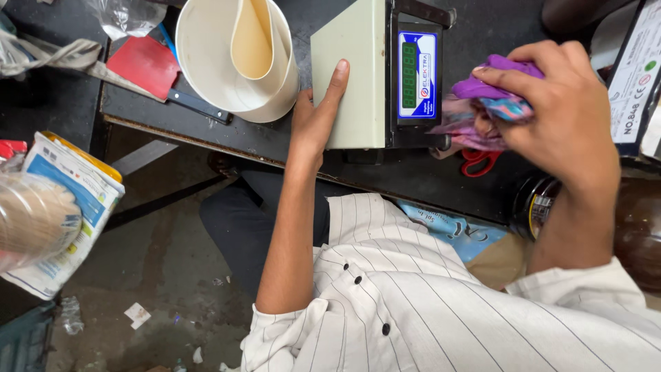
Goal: The person cleans a digital scale and a plastic container using a purple cloth. They wipe the scale's surface and then scrub the inside and outside of a clear plastic jar, removing residue.
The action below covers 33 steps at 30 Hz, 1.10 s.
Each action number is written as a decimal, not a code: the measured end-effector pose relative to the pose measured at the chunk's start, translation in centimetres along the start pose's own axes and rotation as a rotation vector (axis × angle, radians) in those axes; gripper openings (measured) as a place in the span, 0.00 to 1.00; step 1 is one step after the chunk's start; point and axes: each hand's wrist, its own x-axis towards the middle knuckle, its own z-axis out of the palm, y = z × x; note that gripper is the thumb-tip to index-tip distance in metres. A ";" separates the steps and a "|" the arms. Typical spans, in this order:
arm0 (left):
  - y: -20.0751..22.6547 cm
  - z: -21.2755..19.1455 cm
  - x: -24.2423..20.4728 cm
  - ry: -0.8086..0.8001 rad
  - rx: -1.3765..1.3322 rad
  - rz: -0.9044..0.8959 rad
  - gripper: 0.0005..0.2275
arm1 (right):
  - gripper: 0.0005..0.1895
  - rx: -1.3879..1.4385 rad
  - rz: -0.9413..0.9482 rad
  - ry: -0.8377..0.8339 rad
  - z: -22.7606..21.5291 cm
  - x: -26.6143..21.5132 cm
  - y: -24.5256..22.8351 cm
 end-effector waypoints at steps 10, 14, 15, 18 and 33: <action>-0.1 0.2 -0.1 -0.053 -0.050 0.061 0.51 | 0.32 0.067 -0.196 0.401 11.8 -7.2 -4.0; 0.2 2.6 -0.6 -0.002 0.068 0.032 0.48 | 0.28 0.256 0.134 0.459 14.6 -8.1 -1.3; 0.2 3.5 -0.7 0.001 0.086 0.040 0.47 | 0.27 0.326 0.240 0.466 15.0 -7.9 -1.0; 0.0 6.5 -0.2 0.145 0.287 0.076 0.44 | 0.24 0.636 0.419 0.547 16.9 -6.5 -0.3; -1.6 4.1 6.8 0.353 -0.083 0.300 0.20 | 0.10 1.425 0.582 0.897 25.1 6.2 7.8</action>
